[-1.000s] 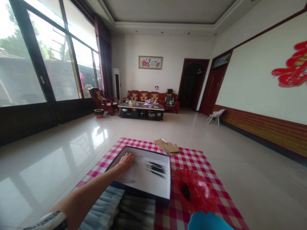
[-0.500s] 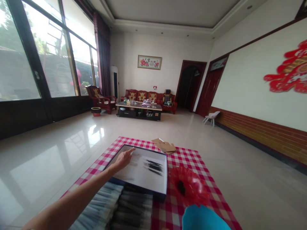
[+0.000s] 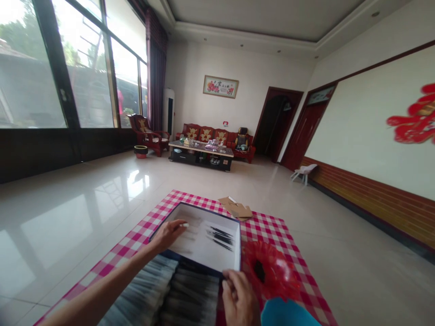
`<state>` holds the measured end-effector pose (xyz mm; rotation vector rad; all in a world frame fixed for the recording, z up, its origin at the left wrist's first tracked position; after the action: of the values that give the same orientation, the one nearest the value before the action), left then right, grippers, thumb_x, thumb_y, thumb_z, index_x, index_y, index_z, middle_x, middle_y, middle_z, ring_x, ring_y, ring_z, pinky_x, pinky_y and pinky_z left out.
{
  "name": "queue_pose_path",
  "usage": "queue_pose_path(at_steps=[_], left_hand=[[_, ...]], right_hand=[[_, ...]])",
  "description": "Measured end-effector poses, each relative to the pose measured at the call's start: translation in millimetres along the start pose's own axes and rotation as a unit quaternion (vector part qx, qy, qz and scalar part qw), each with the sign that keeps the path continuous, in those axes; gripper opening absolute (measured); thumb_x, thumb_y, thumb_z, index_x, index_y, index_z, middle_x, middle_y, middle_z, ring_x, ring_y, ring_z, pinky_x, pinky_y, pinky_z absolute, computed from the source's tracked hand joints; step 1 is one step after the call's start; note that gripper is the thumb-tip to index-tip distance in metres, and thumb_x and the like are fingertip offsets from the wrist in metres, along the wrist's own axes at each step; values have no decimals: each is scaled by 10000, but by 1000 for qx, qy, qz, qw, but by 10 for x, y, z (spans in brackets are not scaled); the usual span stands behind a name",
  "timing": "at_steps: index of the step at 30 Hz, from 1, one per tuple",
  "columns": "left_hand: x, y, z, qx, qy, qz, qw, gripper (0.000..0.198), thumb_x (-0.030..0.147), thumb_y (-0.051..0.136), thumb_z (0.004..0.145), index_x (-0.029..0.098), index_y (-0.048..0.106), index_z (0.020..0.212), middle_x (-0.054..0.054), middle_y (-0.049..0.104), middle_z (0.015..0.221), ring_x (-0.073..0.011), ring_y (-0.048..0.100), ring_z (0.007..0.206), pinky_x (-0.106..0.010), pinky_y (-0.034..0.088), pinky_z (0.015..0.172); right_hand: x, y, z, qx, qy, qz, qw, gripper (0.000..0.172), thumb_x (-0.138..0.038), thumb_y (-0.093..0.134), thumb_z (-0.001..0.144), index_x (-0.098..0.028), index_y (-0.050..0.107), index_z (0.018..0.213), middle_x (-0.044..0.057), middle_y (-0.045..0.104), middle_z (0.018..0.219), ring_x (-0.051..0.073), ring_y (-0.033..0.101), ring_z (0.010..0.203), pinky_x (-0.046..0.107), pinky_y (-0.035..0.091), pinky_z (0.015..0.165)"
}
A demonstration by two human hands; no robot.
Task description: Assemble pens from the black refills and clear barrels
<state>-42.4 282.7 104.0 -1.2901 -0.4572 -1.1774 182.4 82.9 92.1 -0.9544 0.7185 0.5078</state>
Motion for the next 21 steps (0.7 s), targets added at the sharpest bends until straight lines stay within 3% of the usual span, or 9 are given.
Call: queue_pose_path(at_steps=[3,4,8,12,14,21], left_hand=[[107,-77,-95,17,21,3,1000,215,370,568,764,208,679,679,17,517,615,-137,502,613,-229,363,616],[122,-91,-120,20,25,-1,999,216,368,582,752,206,660,633,12,527,642,-134,502,623,-229,365,628],[46,-151,-178,39,15,-38,998,230,376,569,756,196,634,628,-9,583,714,-139,535,656,-240,392,653],[-131,-220,-204,63,-33,-112,991,336,406,475,799,156,634,959,-30,637,705,-159,595,642,-249,418,578],[-172,-254,-222,72,-51,-148,985,450,438,459,794,131,574,1102,-47,657,744,-162,613,639,-242,414,534],[-224,-279,-360,90,-128,-321,934,597,412,606,637,121,532,1152,-9,615,693,-146,589,574,-231,375,486]], right_hand=[[-115,341,634,-94,-64,-147,983,289,-233,411,872,-170,652,1018,90,670,1045,174,644,908,250,489,816],[-77,470,814,-123,-63,-209,968,292,-196,408,870,-172,651,1030,84,666,1067,164,637,940,234,476,830],[154,848,1274,-166,-45,-280,945,239,-93,488,821,-157,691,931,98,692,966,182,642,938,251,453,840],[427,1109,1346,-201,-17,-336,920,112,-195,565,862,-139,659,887,63,679,939,179,634,916,346,473,848],[517,1168,1335,-209,-3,-357,910,155,-279,579,874,-143,634,925,43,660,983,175,624,925,381,490,839],[616,1182,1368,-204,25,-385,900,187,-319,561,886,-154,619,950,34,645,982,160,625,880,356,512,784]])
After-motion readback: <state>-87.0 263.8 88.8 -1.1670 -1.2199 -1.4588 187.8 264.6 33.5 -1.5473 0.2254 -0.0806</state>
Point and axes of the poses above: each hand's wrist, its own z-axis towards the middle knuckle, its own y-axis out of the palm, x = y × z, the point moved 10 cm from there along z, towards the middle knuckle
